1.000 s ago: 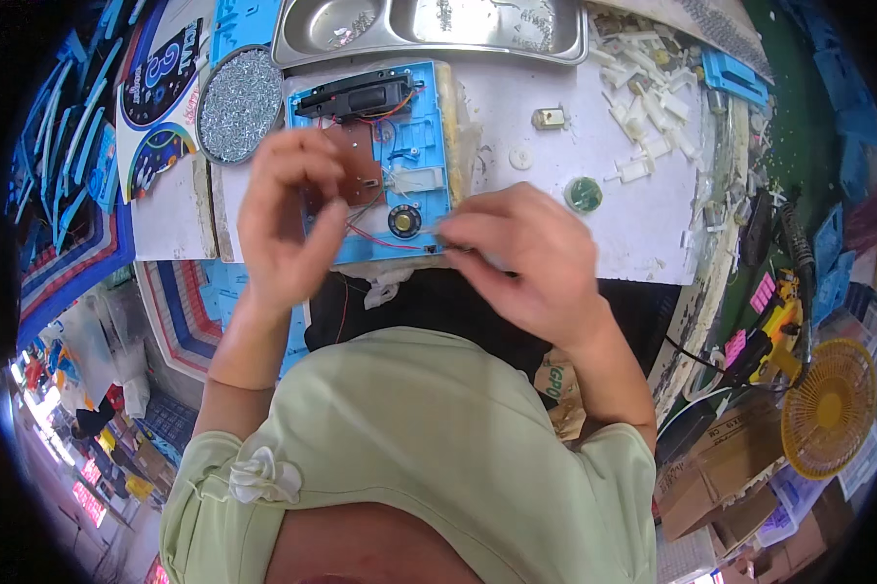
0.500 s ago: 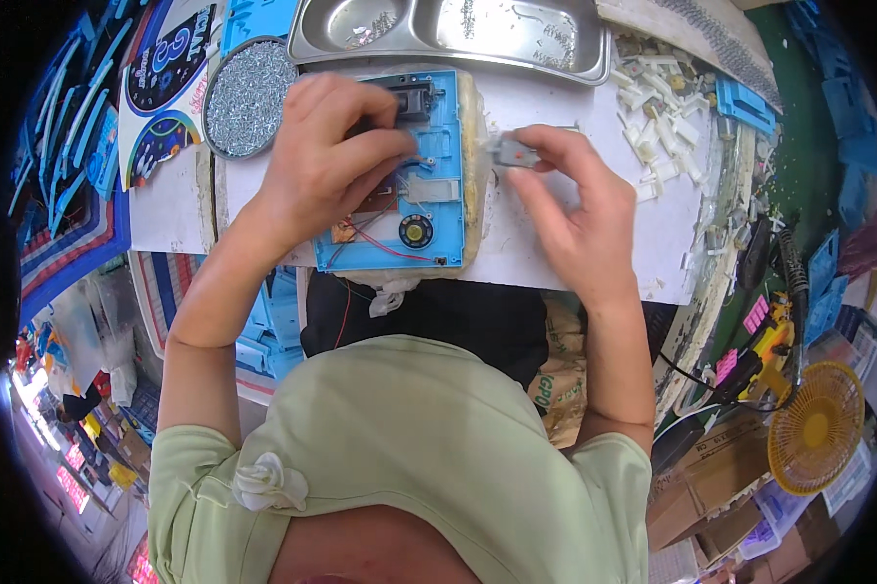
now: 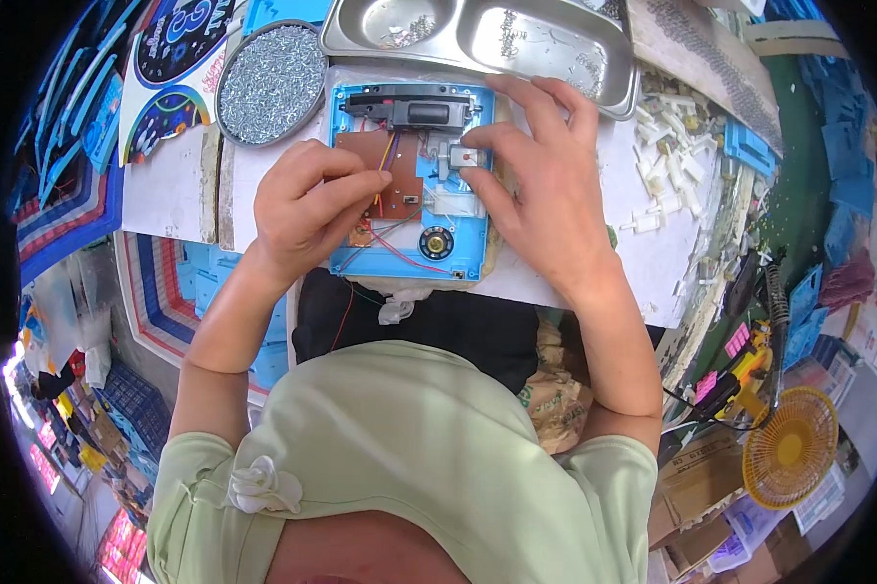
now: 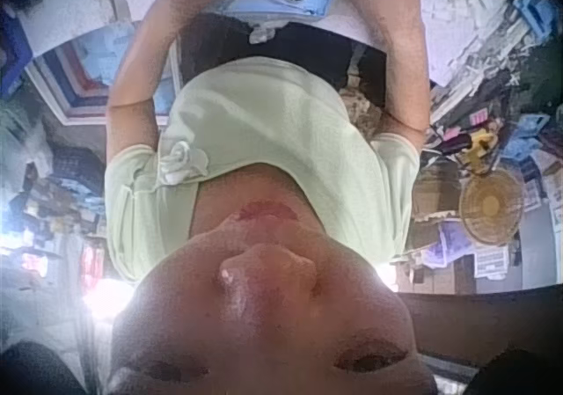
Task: The recorder is assembling and soldering internal components of a blue plastic electronic device shell.
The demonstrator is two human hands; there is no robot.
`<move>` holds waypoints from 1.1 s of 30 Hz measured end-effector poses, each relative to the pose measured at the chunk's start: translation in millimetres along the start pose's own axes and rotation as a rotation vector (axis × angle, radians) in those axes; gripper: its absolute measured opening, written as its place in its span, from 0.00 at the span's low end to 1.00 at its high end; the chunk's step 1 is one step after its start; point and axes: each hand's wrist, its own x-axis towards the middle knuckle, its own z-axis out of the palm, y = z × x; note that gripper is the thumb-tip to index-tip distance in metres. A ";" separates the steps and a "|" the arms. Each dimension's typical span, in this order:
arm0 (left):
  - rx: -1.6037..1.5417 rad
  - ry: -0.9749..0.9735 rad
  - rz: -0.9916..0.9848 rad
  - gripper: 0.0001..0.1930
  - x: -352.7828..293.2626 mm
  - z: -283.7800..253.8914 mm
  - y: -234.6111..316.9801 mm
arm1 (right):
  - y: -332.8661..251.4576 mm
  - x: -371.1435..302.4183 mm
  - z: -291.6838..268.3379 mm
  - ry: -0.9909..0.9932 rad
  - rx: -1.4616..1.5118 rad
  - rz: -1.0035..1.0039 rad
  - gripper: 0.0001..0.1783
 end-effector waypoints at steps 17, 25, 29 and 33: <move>-0.018 0.054 0.020 0.17 6.4 -1.6 -3.1 | -28.6 41.8 26.5 0.053 -0.002 -0.309 0.18; -0.001 0.133 -0.157 0.11 0.4 -0.6 -2.7 | -16.1 36.0 27.7 0.150 0.019 -0.334 0.13; -0.007 0.145 -0.142 0.11 -0.9 0.3 -3.1 | -17.4 37.8 30.6 0.166 0.040 -0.336 0.12; 0.033 0.108 -0.157 0.09 -2.6 -0.6 -4.0 | -20.2 38.8 27.7 0.149 0.013 -0.341 0.11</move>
